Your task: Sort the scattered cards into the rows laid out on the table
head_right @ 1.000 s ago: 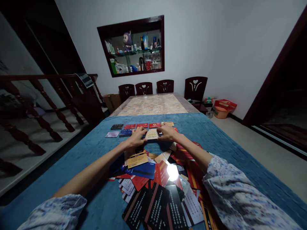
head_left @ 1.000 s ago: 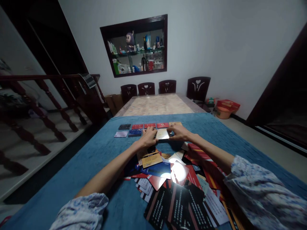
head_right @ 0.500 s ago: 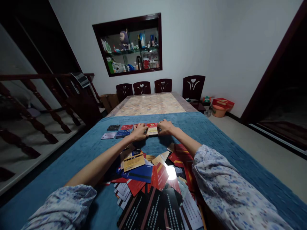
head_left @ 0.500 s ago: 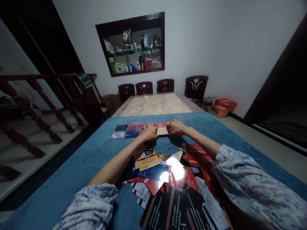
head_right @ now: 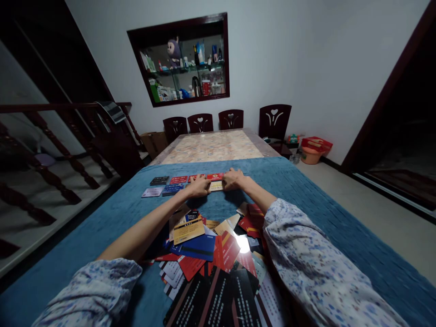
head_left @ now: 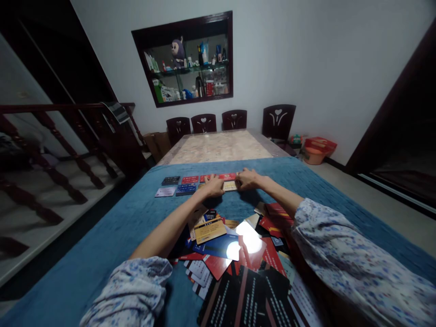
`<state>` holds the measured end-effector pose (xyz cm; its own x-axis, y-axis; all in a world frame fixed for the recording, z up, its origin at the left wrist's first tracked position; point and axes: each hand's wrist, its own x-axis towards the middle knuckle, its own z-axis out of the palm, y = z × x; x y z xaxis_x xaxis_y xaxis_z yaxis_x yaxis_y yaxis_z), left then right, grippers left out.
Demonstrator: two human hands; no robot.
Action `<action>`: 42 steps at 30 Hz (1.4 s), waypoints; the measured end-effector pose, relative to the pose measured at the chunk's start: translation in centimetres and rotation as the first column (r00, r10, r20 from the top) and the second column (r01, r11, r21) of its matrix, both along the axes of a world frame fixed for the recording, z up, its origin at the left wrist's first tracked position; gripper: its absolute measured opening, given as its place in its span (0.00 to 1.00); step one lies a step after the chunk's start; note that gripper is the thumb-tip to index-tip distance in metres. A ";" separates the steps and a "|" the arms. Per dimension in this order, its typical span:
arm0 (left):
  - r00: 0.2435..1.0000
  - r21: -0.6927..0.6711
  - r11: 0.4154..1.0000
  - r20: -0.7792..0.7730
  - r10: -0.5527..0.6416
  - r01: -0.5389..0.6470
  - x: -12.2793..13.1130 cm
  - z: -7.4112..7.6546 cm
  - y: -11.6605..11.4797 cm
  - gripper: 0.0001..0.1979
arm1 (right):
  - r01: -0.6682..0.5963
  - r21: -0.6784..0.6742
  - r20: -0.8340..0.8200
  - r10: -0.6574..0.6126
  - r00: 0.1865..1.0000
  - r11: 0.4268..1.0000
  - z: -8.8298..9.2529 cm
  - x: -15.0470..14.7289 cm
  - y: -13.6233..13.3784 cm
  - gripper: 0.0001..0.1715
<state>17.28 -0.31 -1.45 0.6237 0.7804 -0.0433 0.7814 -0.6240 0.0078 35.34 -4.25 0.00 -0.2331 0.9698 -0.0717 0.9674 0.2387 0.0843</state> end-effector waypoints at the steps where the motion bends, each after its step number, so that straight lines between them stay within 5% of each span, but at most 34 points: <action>1: 1.000 -0.003 1.000 -0.005 0.000 0.000 -0.1 0.1 0.1 0.11 | -0.001 -0.002 0.003 0.001 1.000 1.000 0.0 0.0 0.0 0.19; 23: 1.000 -0.020 1.000 0.005 0.000 0.000 -0.4 0.0 0.3 0.10 | 0.027 -0.077 0.001 -0.027 1.000 0.997 0.2 -1.3 1.3 0.14; 28: 0.999 0.048 0.998 0.013 -0.047 0.046 -0.9 0.1 -0.4 0.21 | 0.029 -0.057 0.009 -0.028 1.000 0.998 0.4 -1.6 1.1 0.15; 42: 0.956 0.203 0.977 0.270 -0.112 0.057 -5.5 0.9 -4.7 0.16 | -0.085 0.057 0.018 0.085 0.996 0.995 1.4 -0.4 -1.0 0.22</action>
<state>11.80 -4.99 -0.55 0.6535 0.7008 0.2861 0.7095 -0.6988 0.0912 34.92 -5.27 1.36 -0.3141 0.9492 -0.0210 0.9423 0.3143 0.1155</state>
